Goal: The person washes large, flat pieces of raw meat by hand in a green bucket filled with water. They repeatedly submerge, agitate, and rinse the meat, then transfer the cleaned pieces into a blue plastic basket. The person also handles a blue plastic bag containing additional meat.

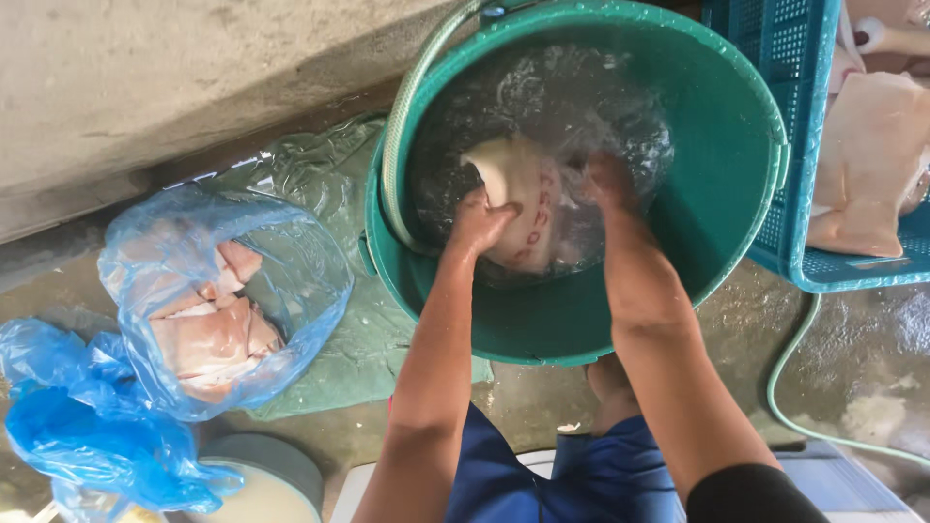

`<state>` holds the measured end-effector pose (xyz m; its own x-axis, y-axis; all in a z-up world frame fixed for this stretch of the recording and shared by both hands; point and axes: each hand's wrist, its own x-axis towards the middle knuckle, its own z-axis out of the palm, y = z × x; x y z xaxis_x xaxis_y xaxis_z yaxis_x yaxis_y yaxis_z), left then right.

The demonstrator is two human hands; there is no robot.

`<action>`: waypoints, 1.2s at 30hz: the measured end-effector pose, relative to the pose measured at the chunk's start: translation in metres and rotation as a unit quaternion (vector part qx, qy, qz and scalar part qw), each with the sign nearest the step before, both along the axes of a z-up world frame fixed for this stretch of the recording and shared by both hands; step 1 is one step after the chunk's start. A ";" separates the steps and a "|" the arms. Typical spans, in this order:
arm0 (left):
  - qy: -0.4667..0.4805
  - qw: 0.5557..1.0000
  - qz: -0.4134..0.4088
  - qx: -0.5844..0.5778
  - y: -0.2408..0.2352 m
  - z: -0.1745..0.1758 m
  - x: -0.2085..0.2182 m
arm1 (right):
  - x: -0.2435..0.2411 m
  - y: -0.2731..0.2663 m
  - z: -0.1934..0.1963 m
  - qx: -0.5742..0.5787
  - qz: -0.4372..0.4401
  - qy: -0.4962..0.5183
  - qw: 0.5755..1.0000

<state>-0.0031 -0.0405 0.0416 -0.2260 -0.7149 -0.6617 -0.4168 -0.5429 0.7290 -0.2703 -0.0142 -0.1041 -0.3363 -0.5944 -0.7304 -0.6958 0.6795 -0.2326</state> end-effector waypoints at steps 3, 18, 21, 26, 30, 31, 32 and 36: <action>0.000 0.999 0.020 -0.051 -0.001 0.021 -0.001 | 0.019 0.026 -0.036 0.158 -0.033 -0.017 0.987; -0.267 0.955 0.095 -0.081 0.015 -0.023 0.001 | 0.071 0.004 -0.052 0.146 -0.003 -0.066 0.987; -0.269 0.957 0.107 0.018 0.039 -0.052 0.008 | 0.062 0.022 -0.058 0.159 0.003 -0.073 0.985; -0.263 0.961 -0.065 0.054 0.050 -0.137 0.016 | 0.045 0.014 -0.066 0.146 -0.005 -0.051 0.988; -0.265 0.951 -0.093 -0.125 0.044 -0.138 0.004 | 0.070 0.018 -0.075 0.150 0.030 -0.027 0.988; -0.254 0.953 -0.084 -0.145 0.034 -0.115 -0.003 | 0.076 0.021 -0.078 0.145 0.046 -0.028 0.988; -0.242 0.956 -0.069 -0.149 0.027 -0.083 -0.005 | 0.085 0.017 -0.077 0.135 0.063 -0.031 0.988; -0.176 0.944 -0.013 -0.277 0.032 0.055 0.002 | 0.124 0.013 -0.062 0.086 0.161 -0.063 0.981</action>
<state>-0.0007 -0.0089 0.0968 -0.0839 -0.9706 -0.2255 -0.6950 -0.1052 0.7113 -0.1466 -0.0012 -0.1665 -0.0515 -0.5200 -0.8526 -0.8534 0.4663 -0.2328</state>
